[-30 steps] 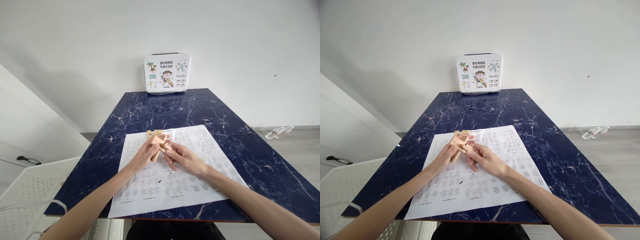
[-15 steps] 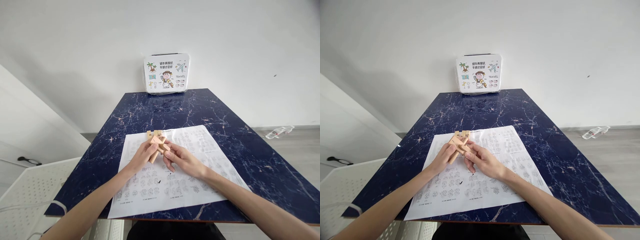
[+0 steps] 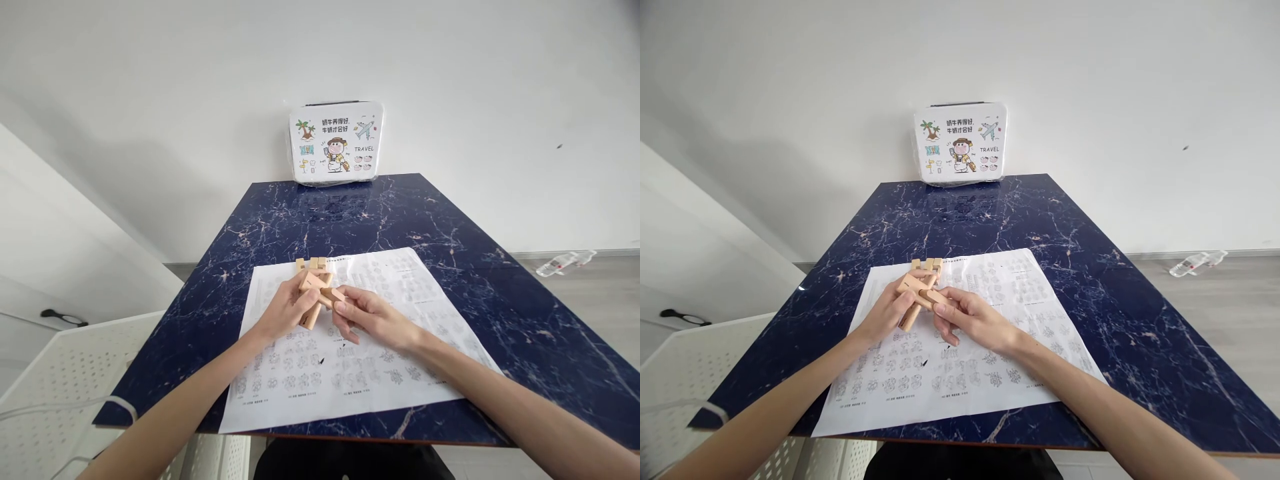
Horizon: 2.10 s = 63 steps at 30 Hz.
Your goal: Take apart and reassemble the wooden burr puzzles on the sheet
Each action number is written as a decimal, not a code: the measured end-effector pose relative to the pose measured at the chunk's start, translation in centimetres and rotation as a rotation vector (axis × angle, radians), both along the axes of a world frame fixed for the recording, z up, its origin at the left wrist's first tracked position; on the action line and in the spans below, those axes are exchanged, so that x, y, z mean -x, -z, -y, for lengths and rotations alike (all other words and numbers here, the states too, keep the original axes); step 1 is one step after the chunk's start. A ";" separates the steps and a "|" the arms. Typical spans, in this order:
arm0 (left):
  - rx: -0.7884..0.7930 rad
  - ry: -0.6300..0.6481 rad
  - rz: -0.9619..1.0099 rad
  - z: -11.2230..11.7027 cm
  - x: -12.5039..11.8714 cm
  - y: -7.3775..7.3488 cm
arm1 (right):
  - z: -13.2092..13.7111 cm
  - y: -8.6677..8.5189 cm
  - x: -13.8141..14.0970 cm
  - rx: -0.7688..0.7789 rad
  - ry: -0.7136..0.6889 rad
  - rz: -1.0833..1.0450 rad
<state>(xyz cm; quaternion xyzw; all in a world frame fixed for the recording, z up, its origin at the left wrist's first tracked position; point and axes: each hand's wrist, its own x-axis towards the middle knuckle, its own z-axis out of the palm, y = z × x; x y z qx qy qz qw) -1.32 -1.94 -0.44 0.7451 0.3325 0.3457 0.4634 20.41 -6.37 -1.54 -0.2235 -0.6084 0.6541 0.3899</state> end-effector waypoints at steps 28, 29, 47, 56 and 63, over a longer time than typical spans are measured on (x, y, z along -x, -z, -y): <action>0.192 0.242 0.306 0.7 -0.7 -0.3 | -0.2 0.7 0.1 0.158 -0.136 -0.131; 0.191 0.238 0.290 0.8 -0.7 -0.3 | -0.3 0.8 0.0 0.191 -0.134 -0.164; -0.168 -0.210 0.078 1.8 -1.7 1.1 | -0.2 1.1 -0.3 0.440 -0.306 -0.274; -0.136 -0.267 0.089 1.9 -1.9 1.4 | -0.2 1.3 -0.4 0.407 -0.296 -0.240; -0.122 -0.295 0.100 1.9 -2.1 1.4 | -0.1 1.2 -0.3 0.404 -0.291 -0.244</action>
